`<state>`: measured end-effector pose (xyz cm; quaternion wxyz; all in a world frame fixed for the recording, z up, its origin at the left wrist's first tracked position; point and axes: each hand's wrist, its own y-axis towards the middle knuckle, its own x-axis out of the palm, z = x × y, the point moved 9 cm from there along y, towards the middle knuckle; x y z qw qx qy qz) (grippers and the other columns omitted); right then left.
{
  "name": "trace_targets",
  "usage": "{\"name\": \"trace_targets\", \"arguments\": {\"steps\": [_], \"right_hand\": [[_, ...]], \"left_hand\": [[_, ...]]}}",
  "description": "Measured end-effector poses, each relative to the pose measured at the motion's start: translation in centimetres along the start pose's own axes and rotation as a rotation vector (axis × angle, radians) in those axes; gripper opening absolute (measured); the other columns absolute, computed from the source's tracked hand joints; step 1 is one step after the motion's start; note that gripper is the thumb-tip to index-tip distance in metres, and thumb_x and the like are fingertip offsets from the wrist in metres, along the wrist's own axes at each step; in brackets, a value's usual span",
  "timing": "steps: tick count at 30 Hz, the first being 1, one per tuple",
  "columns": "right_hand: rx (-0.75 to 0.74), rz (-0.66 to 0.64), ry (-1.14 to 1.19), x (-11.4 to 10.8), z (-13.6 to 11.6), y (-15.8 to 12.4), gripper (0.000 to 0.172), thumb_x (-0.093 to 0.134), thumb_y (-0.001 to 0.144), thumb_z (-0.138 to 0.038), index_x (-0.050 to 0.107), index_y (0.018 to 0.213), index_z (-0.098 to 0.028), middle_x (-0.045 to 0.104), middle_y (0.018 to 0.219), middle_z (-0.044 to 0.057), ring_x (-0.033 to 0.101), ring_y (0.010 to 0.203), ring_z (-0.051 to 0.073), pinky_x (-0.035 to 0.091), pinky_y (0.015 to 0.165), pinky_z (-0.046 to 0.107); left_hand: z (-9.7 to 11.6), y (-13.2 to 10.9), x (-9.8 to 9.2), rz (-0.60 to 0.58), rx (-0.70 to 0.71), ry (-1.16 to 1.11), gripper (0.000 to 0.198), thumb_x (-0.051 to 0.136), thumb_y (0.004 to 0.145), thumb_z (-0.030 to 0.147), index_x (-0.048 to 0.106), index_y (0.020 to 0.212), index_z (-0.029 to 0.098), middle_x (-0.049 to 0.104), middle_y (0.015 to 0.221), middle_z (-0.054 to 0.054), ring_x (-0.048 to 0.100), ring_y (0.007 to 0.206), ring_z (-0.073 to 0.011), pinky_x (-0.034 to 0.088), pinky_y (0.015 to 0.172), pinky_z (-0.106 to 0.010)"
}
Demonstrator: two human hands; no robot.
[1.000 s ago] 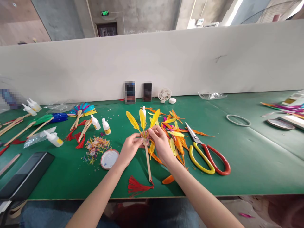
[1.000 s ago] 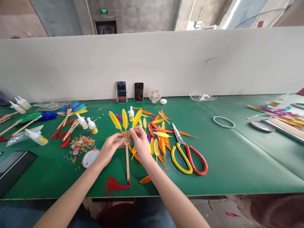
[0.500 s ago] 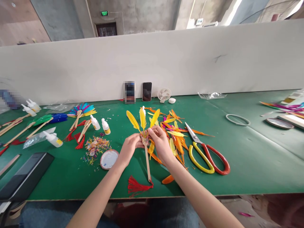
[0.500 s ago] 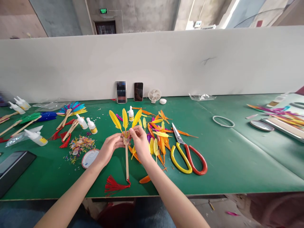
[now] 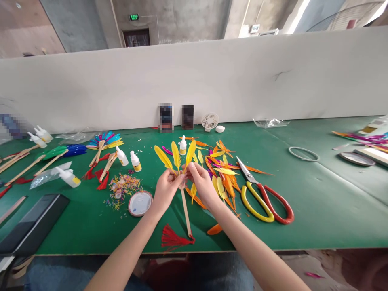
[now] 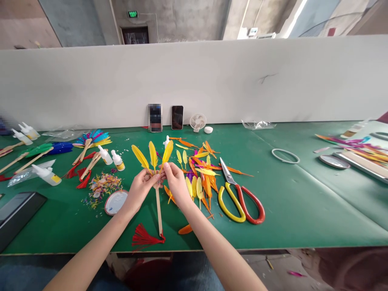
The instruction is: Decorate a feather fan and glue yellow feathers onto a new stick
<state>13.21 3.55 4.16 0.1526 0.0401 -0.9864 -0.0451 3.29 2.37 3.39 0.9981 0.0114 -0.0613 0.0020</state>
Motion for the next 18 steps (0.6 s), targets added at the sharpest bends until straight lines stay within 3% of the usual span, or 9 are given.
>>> {"name": "trace_targets", "arguments": {"steps": [10,18], "right_hand": [[0.025,-0.062,-0.049,0.40,0.11,-0.18,0.029,0.061,0.065,-0.042,0.049,0.053,-0.018,0.044,0.050,-0.005,0.043,0.049,0.008,0.037,0.046,0.022],[0.028,-0.065,-0.013,0.37,0.26,-0.03,0.030,0.062,0.065,-0.040,0.046,0.052,-0.018,0.044,0.049,-0.006,0.043,0.048,0.008,0.036,0.046,0.022]], "left_hand": [[0.49,-0.43,0.28,-0.046,0.063,0.047,0.028,0.062,0.065,0.038,0.043,0.065,0.017,0.052,0.057,0.004,0.056,0.057,-0.0112,0.047,0.057,-0.025],[0.55,-0.26,0.35,-0.038,0.034,0.001,0.034,0.066,0.059,0.042,0.044,0.062,0.017,0.050,0.054,0.005,0.053,0.055,-0.0100,0.048,0.056,-0.025]]}}
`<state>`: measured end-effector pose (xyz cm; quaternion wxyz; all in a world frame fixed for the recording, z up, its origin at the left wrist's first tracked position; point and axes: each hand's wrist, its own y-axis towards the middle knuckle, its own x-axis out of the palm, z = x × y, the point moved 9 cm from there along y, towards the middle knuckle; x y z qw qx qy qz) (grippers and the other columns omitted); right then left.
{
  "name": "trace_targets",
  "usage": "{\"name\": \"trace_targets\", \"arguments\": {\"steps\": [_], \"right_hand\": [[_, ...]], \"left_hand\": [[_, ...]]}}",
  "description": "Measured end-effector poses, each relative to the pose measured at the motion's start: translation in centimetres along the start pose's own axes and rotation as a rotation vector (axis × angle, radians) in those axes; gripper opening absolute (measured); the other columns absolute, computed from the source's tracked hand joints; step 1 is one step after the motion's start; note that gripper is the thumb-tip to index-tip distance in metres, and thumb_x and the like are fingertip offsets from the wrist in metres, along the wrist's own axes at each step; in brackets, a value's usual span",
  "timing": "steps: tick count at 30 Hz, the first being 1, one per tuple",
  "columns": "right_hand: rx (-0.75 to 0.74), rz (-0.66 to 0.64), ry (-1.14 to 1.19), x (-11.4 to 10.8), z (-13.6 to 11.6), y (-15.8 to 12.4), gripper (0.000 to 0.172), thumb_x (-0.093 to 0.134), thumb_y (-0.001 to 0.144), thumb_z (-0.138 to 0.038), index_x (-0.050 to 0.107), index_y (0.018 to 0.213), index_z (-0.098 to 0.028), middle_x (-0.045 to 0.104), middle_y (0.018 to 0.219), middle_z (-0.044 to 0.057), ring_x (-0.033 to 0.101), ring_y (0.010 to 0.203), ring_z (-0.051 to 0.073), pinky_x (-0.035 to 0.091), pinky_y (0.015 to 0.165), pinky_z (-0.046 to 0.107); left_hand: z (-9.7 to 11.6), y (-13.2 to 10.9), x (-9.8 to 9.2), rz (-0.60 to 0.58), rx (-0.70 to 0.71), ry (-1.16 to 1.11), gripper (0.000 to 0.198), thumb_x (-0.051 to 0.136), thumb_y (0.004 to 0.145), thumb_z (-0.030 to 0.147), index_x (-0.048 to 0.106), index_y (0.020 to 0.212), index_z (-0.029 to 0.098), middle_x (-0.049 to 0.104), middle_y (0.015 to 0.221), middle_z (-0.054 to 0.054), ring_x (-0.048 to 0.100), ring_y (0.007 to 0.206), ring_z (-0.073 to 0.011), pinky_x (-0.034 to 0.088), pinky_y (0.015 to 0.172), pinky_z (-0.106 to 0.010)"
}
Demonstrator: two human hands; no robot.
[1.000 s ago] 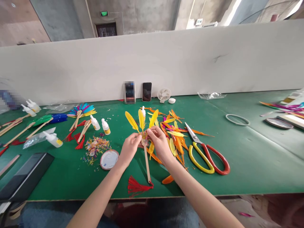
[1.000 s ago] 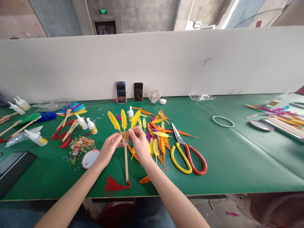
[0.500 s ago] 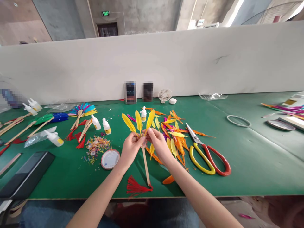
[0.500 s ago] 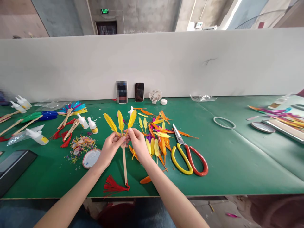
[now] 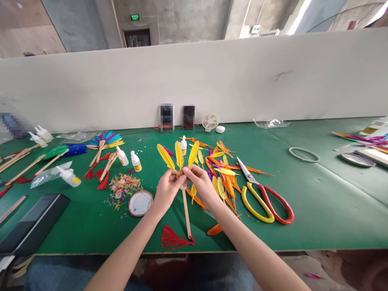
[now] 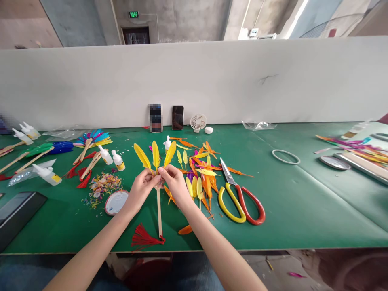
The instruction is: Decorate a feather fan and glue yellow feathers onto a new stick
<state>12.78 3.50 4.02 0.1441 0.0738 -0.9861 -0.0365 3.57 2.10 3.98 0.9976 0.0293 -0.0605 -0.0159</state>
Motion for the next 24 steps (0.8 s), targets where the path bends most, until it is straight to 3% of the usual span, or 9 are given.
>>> {"name": "trace_targets", "arguments": {"steps": [6,11,14,24], "right_hand": [[0.011,0.021,0.013,-0.3,0.2,0.0,0.031,0.061,0.066,-0.041,0.045,0.053,-0.018,0.045,0.049,-0.006,0.043,0.048,0.008,0.036,0.045,0.021],[-0.024,0.052,0.005,-0.7,0.0,0.1,0.031,0.060,0.068,-0.039,0.045,0.051,-0.018,0.043,0.049,-0.006,0.041,0.050,0.007,0.034,0.048,0.021],[-0.026,0.065,0.014,-0.8,-0.1,0.1,0.031,0.060,0.068,-0.039,0.045,0.051,-0.018,0.043,0.050,-0.006,0.040,0.050,0.007,0.033,0.048,0.021],[0.008,0.152,0.052,-1.6,0.0,-0.1,0.028,0.060,0.066,-0.042,0.049,0.056,-0.019,0.048,0.055,-0.004,0.043,0.051,0.009,0.034,0.048,0.023]], "left_hand": [[-0.2,0.0,0.4,-0.023,-0.076,-0.033,0.040,0.068,0.054,0.048,0.048,0.068,0.016,0.056,0.059,0.003,0.057,0.060,-0.0130,0.049,0.061,-0.028],[-0.4,0.0,0.3,-0.045,-0.064,-0.011,0.042,0.053,0.066,0.057,0.054,0.072,0.015,0.061,0.064,-0.002,0.060,0.061,-0.0159,0.047,0.060,-0.028],[-0.8,0.0,0.3,-0.045,-0.090,-0.066,0.046,0.051,0.066,0.060,0.056,0.075,0.014,0.063,0.065,-0.004,0.061,0.061,-0.0167,0.046,0.058,-0.027],[-2.6,-0.7,1.6,-0.149,-0.263,-0.123,0.056,0.048,0.063,0.067,0.057,0.078,0.014,0.060,0.058,-0.003,0.058,0.051,-0.0138,0.043,0.052,-0.025]]}}
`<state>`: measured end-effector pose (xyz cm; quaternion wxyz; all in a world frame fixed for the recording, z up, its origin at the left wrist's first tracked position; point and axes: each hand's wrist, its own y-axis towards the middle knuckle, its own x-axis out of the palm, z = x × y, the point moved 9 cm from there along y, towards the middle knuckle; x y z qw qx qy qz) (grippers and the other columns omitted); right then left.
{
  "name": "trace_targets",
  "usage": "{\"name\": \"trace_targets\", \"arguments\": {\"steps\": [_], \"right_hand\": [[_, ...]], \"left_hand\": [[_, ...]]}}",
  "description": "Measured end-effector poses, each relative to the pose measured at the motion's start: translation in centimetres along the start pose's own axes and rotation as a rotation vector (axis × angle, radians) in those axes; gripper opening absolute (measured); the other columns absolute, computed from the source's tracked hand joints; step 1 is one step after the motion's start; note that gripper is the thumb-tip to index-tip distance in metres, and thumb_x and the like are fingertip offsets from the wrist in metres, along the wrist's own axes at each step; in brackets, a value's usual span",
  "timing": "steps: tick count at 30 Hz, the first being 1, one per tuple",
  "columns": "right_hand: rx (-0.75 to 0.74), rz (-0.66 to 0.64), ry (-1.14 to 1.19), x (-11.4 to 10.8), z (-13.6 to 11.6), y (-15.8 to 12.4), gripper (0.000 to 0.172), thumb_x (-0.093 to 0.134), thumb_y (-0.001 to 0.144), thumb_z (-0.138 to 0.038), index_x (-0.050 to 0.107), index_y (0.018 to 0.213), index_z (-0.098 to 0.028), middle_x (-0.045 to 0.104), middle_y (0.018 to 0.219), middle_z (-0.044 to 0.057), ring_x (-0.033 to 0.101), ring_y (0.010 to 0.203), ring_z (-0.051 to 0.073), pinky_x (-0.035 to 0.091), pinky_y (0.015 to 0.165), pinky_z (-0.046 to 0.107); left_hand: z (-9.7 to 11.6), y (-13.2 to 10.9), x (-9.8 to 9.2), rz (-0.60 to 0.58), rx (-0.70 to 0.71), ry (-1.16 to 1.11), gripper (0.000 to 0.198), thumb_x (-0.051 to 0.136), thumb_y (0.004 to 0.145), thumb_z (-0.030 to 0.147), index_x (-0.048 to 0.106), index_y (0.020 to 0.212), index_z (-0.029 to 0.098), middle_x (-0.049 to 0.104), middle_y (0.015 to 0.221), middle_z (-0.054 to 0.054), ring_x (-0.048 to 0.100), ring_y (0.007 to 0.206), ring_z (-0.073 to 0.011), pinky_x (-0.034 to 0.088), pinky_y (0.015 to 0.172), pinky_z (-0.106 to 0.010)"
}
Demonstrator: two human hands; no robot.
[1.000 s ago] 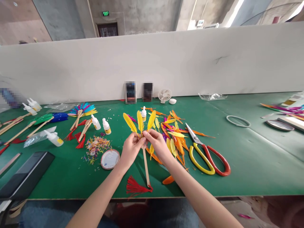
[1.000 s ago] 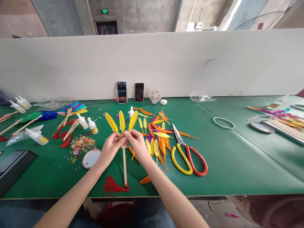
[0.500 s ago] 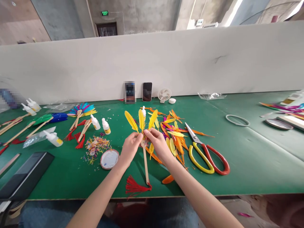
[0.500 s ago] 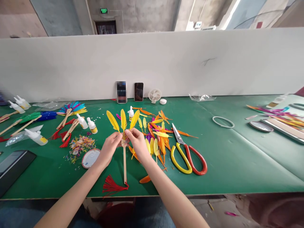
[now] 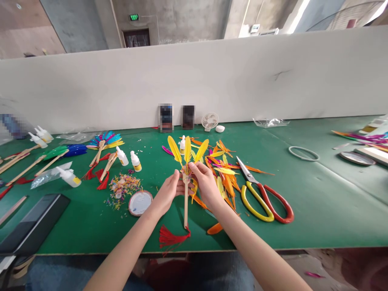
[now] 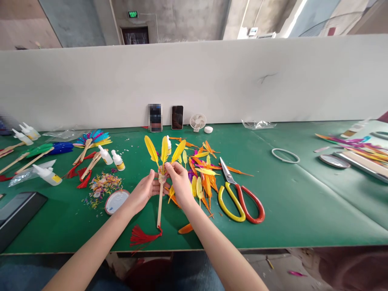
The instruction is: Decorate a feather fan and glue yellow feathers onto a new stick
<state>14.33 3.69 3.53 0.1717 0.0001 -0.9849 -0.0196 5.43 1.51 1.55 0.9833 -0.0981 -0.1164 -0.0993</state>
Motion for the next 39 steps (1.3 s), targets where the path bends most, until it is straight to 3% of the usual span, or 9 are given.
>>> {"name": "trace_targets", "arguments": {"steps": [6,12,18,29,39], "right_hand": [[-0.026,0.012,0.037,-0.1,-0.3,0.1,0.027,0.061,0.067,-0.041,0.048,0.055,-0.019,0.047,0.054,-0.005,0.044,0.052,0.009,0.036,0.051,0.023],[-0.003,-0.044,-0.027,0.5,0.3,0.3,0.029,0.060,0.064,-0.047,0.059,0.073,-0.019,0.052,0.062,-0.003,0.049,0.061,0.011,0.040,0.059,0.024],[0.005,-0.080,-0.101,0.9,0.6,0.3,0.032,0.059,0.064,-0.048,0.059,0.068,-0.017,0.052,0.060,-0.002,0.048,0.058,0.010,0.040,0.057,0.024],[0.028,-0.160,-0.136,1.8,0.6,-0.1,0.026,0.060,0.064,-0.044,0.060,0.070,-0.019,0.061,0.066,0.000,0.054,0.068,0.013,0.040,0.058,0.024],[0.056,-0.223,-0.019,2.2,1.3,0.0,0.020,0.063,0.064,-0.039,0.061,0.068,-0.020,0.058,0.069,-0.002,0.052,0.069,0.012,0.040,0.063,0.023]], "left_hand": [[-0.2,-0.2,0.7,-0.072,0.031,0.097,0.054,0.042,0.066,0.067,0.053,0.073,0.015,0.047,0.046,0.004,0.044,0.040,-0.0074,0.033,0.044,-0.021],[1.1,0.2,-1.1,0.118,0.135,0.033,0.051,0.049,0.062,0.066,0.050,0.068,0.015,0.030,0.044,0.009,0.027,0.038,-0.0039,0.021,0.040,-0.020],[2.4,-0.3,-2.7,0.280,0.239,0.045,0.047,0.052,0.064,0.063,0.051,0.062,0.015,0.028,0.042,0.008,0.026,0.039,-0.0049,0.020,0.040,-0.021],[2.2,0.0,-2.9,0.254,0.298,0.117,0.041,0.048,0.072,0.055,0.060,0.068,0.016,0.033,0.043,0.006,0.030,0.042,-0.0066,0.021,0.044,-0.023],[2.1,0.0,-2.5,0.225,0.299,0.150,0.041,0.048,0.073,0.053,0.052,0.055,0.016,0.036,0.043,0.005,0.031,0.043,-0.0070,0.022,0.046,-0.023]]}}
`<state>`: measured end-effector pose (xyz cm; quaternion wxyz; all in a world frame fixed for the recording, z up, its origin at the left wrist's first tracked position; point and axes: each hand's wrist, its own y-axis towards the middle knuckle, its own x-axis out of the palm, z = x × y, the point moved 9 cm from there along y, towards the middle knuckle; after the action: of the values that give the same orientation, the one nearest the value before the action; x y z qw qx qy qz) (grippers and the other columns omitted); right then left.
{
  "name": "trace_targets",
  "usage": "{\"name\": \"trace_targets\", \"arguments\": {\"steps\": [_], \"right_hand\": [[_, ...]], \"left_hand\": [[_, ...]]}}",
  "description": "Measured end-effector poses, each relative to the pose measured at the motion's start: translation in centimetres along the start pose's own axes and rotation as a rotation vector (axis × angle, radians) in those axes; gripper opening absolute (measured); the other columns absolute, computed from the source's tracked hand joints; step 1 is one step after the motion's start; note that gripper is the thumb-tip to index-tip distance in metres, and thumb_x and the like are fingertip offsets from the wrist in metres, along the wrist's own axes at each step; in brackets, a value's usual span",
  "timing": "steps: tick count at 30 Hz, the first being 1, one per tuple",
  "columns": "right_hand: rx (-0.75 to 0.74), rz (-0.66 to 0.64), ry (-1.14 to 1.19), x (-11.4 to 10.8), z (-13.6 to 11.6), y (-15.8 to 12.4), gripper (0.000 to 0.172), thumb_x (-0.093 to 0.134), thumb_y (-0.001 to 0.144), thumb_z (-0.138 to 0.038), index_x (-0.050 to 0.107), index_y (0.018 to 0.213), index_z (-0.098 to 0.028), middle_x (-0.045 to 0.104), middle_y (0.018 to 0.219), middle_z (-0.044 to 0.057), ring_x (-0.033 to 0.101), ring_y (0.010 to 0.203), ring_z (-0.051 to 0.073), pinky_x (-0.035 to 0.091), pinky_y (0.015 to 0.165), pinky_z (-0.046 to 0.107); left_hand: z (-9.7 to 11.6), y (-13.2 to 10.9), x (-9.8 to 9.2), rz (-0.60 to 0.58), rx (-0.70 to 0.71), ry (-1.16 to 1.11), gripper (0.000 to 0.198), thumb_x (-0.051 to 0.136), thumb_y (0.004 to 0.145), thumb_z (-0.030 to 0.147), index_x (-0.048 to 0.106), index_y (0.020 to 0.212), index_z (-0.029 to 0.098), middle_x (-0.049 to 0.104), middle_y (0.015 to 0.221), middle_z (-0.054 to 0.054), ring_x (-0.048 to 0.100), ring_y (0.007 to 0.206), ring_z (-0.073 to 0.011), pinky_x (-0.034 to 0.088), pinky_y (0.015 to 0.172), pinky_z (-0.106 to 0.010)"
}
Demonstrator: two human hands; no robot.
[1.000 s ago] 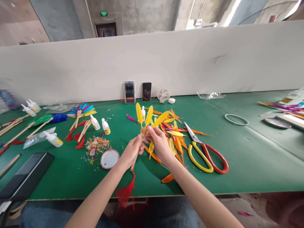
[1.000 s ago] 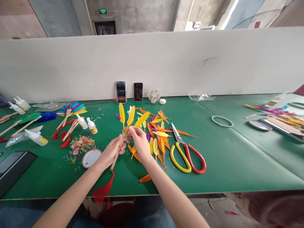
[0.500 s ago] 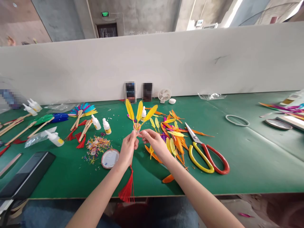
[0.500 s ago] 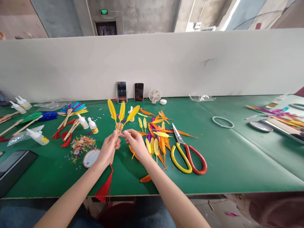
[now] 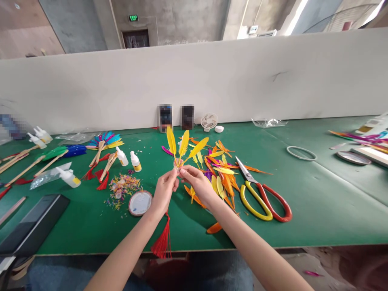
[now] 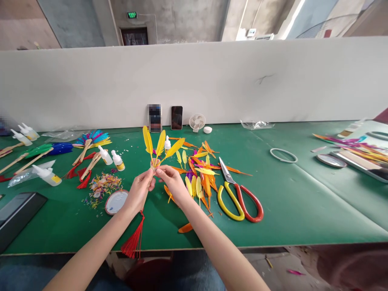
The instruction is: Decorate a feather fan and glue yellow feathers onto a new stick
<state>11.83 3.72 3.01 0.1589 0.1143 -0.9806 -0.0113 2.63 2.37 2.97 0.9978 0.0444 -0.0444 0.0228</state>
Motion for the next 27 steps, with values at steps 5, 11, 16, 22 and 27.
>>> {"name": "trace_targets", "arguments": {"steps": [5,11,16,22,27], "right_hand": [[0.028,-0.028,0.081,0.3,0.5,0.0,0.020,0.065,0.062,-0.039,0.059,0.067,-0.021,0.055,0.067,-0.004,0.050,0.065,0.010,0.040,0.063,0.023],[0.104,-0.071,0.201,0.8,1.0,-0.1,0.020,0.067,0.061,-0.038,0.059,0.069,-0.021,0.055,0.065,-0.005,0.050,0.062,0.008,0.040,0.061,0.021],[0.147,-0.019,0.233,0.2,1.3,-0.2,0.022,0.066,0.061,-0.038,0.059,0.073,-0.021,0.057,0.070,-0.003,0.051,0.065,0.008,0.041,0.061,0.021],[0.013,0.211,0.011,-2.5,-0.1,-0.1,0.021,0.063,0.062,-0.037,0.052,0.068,-0.020,0.047,0.060,-0.005,0.047,0.060,0.009,0.039,0.058,0.022],[-0.206,0.278,-0.465,-4.7,-3.8,0.5,0.013,0.050,0.070,-0.032,0.052,0.076,-0.020,0.051,0.062,-0.002,0.050,0.061,0.013,0.040,0.060,0.026]], "left_hand": [[0.5,-0.2,0.0,0.009,0.012,0.052,0.045,0.045,0.074,0.054,0.045,0.048,0.017,0.038,0.044,0.004,0.032,0.044,-0.0075,0.023,0.045,-0.023],[0.8,-0.3,-0.2,0.034,0.022,0.082,0.046,0.044,0.075,0.055,0.045,0.049,0.017,0.037,0.044,0.004,0.032,0.045,-0.0082,0.024,0.046,-0.024],[0.3,-0.1,-0.6,0.045,0.002,0.048,0.044,0.040,0.077,0.055,0.053,0.060,0.017,0.035,0.047,0.004,0.031,0.047,-0.0089,0.022,0.047,-0.024],[0.9,-0.2,-0.5,0.065,-0.064,-0.065,0.051,0.042,0.072,0.062,0.060,0.073,0.015,0.034,0.049,0.004,0.029,0.047,-0.0085,0.023,0.047,-0.024],[0.1,0.1,-0.7,0.038,-0.138,-0.140,0.067,0.023,0.075,0.067,0.062,0.085,0.014,0.035,0.052,0.003,0.030,0.049,-0.0090,0.025,0.048,-0.024]]}}
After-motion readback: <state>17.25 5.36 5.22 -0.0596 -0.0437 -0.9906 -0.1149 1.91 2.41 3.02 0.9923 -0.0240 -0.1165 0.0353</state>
